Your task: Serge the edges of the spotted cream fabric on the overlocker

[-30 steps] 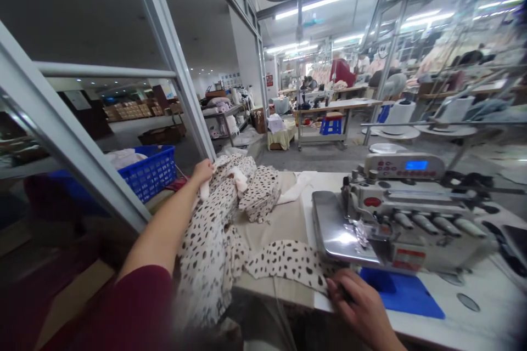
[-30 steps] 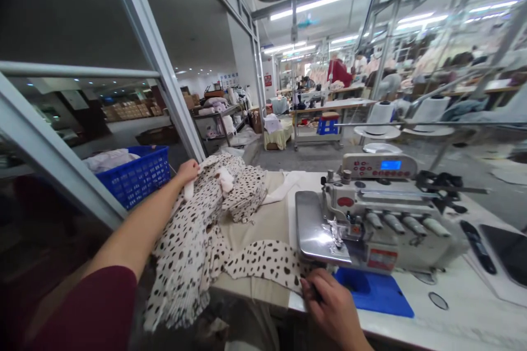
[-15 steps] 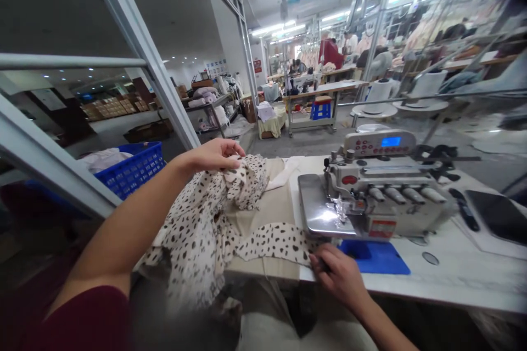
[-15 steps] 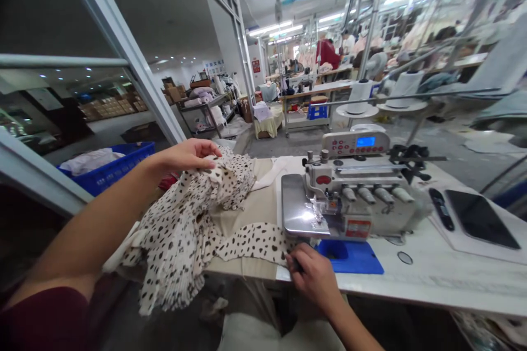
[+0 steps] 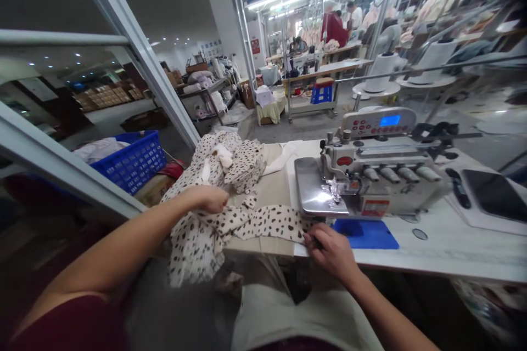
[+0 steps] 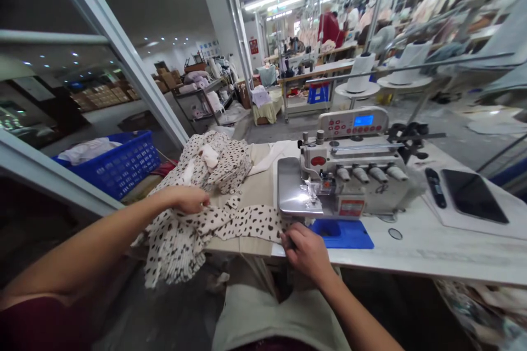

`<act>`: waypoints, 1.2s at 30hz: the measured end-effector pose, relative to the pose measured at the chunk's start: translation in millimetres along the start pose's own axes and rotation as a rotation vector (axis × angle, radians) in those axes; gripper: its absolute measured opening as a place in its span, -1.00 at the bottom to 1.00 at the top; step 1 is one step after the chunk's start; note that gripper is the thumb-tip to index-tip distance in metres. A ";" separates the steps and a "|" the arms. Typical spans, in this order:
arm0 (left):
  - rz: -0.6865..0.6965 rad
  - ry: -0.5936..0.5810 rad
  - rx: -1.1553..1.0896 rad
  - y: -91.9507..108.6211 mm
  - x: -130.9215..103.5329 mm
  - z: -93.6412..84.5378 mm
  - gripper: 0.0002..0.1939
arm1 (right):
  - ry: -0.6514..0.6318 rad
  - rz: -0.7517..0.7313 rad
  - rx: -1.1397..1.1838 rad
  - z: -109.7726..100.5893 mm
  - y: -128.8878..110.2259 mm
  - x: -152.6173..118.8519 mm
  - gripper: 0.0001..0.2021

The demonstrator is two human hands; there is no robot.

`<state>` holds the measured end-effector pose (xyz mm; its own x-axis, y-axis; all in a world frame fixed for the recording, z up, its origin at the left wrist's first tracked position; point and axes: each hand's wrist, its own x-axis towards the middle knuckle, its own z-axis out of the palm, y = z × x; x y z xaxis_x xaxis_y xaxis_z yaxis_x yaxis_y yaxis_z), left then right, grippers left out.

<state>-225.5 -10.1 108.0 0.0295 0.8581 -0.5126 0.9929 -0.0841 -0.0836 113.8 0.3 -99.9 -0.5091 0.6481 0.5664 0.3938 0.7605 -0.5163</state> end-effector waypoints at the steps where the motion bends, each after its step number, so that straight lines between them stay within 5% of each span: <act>1: 0.005 0.027 -0.014 4.3 4.8 10.0 -0.81 | -0.006 -0.001 -0.001 -0.1 0.1 0.0 -0.79; 7: 0.068 0.170 -0.155 35.7 45.9 47.9 -0.82 | -0.030 -0.002 -0.028 -0.1 -1.6 0.0 -0.78; 11: 0.078 0.171 -0.247 36.0 66.5 59.1 -0.76 | -0.071 0.017 -0.072 -2.9 -2.0 0.1 -0.75; 15: 0.091 0.183 -0.380 20.8 68.2 52.0 -0.81 | -0.145 0.041 -0.180 -7.4 -17.9 9.4 -0.82; 18: 0.074 0.242 -0.518 5.0 62.4 39.4 -0.90 | -0.293 -0.017 -0.211 2.3 -51.2 27.6 -0.79; 22: 0.049 0.332 -0.736 -13.8 54.3 29.2 -0.83 | -0.491 -0.257 -0.174 42.3 -106.2 56.5 -0.73; 25: 0.051 0.300 -0.882 -20.6 46.8 28.6 -0.68 | -0.537 -0.290 -0.264 75.2 -131.9 67.1 -0.70; 28: 0.085 0.222 -0.979 -21.5 37.6 28.7 -0.62 | -0.545 -0.276 -0.322 92.7 -136.2 63.1 -0.76; 32: 0.162 0.204 -1.060 -15.7 31.9 25.1 -0.70 | -0.507 -0.244 -0.239 89.2 -121.0 49.8 -0.85; 36: 0.230 0.288 -1.140 3.6 42.4 12.2 -0.77 | -0.275 0.048 0.050 70.1 -102.1 44.5 -0.84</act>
<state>-222.0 19.8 75.5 0.0997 0.9759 -0.1941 0.4873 0.1222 0.8647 -2.7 -51.3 -67.0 -0.6817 0.6431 0.3488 0.3878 0.7219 -0.5731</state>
